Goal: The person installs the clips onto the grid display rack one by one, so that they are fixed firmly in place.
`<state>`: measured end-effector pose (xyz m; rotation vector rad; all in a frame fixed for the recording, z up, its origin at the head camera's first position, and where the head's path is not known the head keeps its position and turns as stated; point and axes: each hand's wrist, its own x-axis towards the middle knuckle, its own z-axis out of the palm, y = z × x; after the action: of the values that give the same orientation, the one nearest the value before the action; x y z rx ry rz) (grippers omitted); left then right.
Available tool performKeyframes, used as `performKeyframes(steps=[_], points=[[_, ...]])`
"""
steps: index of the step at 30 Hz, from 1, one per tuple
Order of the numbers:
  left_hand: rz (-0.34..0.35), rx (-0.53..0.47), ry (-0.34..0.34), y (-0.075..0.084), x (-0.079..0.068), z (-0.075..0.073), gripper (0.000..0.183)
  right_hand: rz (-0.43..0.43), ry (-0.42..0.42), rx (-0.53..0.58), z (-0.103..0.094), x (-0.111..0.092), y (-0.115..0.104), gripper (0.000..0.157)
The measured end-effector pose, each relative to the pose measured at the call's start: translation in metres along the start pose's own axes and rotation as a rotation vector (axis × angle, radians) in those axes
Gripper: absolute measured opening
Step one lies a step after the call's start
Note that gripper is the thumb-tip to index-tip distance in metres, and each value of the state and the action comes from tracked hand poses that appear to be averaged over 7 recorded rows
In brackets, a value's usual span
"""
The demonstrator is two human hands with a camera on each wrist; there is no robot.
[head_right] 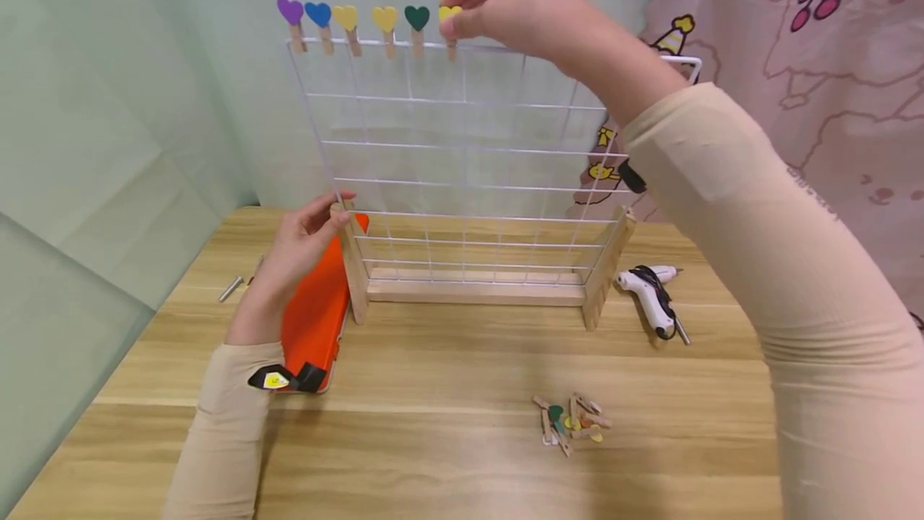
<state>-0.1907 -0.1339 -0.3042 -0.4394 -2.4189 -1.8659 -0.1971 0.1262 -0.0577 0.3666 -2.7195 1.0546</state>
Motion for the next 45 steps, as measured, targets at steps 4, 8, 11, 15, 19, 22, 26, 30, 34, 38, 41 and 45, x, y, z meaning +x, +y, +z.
performKeyframes(steps=[4,8,11,15,19,22,26,30,34,38,41,45], points=[[-0.003,0.009,0.008,-0.008,0.004,-0.001,0.037,-0.022,-0.015,-0.001,-0.001,-0.001,0.000,0.042],[-0.008,0.026,0.010,-0.010,0.005,-0.001,0.038,-0.038,-0.027,0.042,-0.002,-0.003,0.002,0.042],[-0.005,0.026,0.008,-0.009,0.005,-0.001,0.039,-0.063,-0.026,0.077,-0.003,-0.006,0.003,0.043],[-0.001,0.014,0.012,-0.009,0.005,-0.001,0.037,-0.128,0.041,0.110,-0.007,-0.014,0.009,0.041],[0.004,0.010,0.014,-0.006,0.004,-0.001,0.036,-0.330,0.166,0.125,-0.007,-0.032,0.023,0.031],[0.005,0.001,0.012,0.001,0.000,0.000,0.035,-0.556,0.202,0.070,0.002,-0.051,0.039,0.022],[0.003,-0.001,0.012,0.011,-0.005,0.001,0.035,-0.758,0.193,-0.066,0.025,-0.080,0.070,0.025],[-0.004,0.015,0.016,0.017,-0.009,0.002,0.035,-0.710,0.026,-0.098,0.059,-0.111,0.118,0.029],[-0.007,0.014,0.014,0.017,-0.010,0.002,0.036,-0.502,-0.221,-0.118,0.100,-0.145,0.169,0.030],[-0.005,0.008,0.011,0.016,-0.010,0.003,0.036,-0.365,-0.372,-0.155,0.132,-0.182,0.212,0.033],[-0.005,0.007,0.013,0.012,-0.008,0.002,0.037,-0.291,-0.426,-0.161,0.143,-0.207,0.233,0.034],[0.000,0.006,0.010,0.002,-0.003,0.000,0.039,-0.212,-0.428,-0.174,0.144,-0.230,0.250,0.032]])
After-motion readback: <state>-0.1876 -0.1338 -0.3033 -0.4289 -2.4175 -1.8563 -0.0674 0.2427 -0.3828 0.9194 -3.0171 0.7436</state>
